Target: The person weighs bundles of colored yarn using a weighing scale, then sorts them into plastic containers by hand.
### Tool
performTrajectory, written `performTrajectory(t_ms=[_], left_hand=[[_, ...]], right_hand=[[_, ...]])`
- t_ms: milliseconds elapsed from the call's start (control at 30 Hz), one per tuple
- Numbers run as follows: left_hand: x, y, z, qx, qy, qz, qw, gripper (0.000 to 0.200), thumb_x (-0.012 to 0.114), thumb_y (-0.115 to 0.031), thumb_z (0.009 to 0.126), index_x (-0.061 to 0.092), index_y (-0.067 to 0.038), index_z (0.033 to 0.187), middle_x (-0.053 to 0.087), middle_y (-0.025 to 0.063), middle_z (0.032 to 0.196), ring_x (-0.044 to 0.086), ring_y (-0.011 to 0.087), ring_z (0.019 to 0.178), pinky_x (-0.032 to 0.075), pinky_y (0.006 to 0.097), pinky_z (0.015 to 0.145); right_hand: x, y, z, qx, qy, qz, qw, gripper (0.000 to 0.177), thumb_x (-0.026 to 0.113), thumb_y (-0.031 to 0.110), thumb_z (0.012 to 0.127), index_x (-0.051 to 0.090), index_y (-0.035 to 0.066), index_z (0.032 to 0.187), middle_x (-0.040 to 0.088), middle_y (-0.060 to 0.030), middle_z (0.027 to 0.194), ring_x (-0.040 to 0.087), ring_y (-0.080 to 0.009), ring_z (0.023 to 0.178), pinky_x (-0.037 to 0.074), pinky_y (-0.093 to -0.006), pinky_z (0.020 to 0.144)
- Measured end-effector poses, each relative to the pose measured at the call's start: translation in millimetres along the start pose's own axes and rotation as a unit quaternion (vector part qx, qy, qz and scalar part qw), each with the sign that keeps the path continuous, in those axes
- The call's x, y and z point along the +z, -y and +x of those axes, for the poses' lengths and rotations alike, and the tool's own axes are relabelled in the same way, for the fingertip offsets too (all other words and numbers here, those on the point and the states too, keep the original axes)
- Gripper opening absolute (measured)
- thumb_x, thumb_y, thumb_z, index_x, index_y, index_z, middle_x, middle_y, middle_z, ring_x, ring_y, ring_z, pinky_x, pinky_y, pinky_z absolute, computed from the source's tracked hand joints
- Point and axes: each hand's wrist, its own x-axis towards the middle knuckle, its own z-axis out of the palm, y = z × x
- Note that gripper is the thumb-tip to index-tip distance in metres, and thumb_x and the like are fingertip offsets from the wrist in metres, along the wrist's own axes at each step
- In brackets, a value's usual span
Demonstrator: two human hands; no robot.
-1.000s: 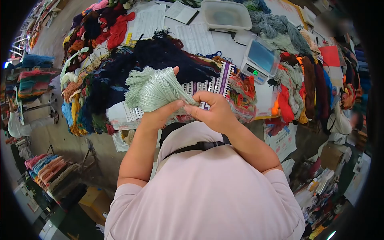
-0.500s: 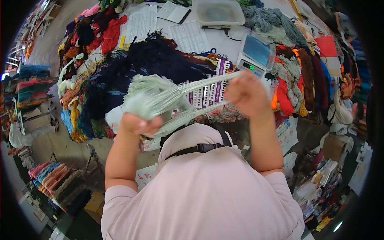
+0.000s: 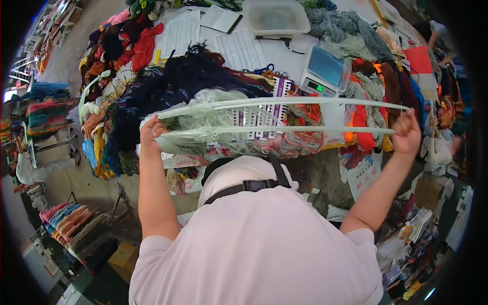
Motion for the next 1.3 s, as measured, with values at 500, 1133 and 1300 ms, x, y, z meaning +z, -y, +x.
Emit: performTrajectory(t_ms=[500, 1133, 1300], left_hand=[[8.4, -61.0, -83.6, 0.346, 0.222, 0.008, 0.911, 0.036, 0.052, -0.019, 0.093, 0.045, -0.002, 0.124, 0.041, -0.0014, 0.068, 0.041, 0.0091, 0.052, 0.04, 0.0311, 0.093], [123.6, 54.8, -60.6, 0.149, 0.288, -0.172, 0.93, 0.009, 0.048, -0.013, 0.093, 0.048, -0.007, 0.1, 0.041, -0.0022, 0.071, 0.044, 0.0096, 0.059, 0.039, 0.0314, 0.079], [120.2, 88.6, -46.8, 0.103, 0.197, -0.219, 0.95, 0.004, 0.05, -0.011, 0.09, 0.051, -0.007, 0.09, 0.045, -0.0016, 0.071, 0.043, 0.0107, 0.059, 0.04, 0.0294, 0.076]], right_hand=[[-51.5, 215.7, -72.5, -0.182, -0.111, -0.398, 0.892, 0.042, 0.046, 0.024, 0.099, 0.043, 0.002, 0.136, 0.018, 0.0077, 0.062, 0.019, -0.0012, 0.049, 0.017, -0.019, 0.042], [82.8, 252.7, 55.8, -0.122, 0.297, -0.295, 0.9, 0.029, 0.045, 0.008, 0.096, 0.052, -0.007, 0.12, 0.06, -0.0171, 0.114, 0.053, -0.0278, 0.116, 0.035, -0.0418, 0.112], [163.3, 138.5, 64.6, -0.331, 0.041, -0.3, 0.894, 0.021, 0.049, 0.023, 0.093, 0.052, 0.002, 0.091, 0.054, -0.0089, 0.073, 0.056, -0.0227, 0.07, 0.049, -0.0366, 0.068]])
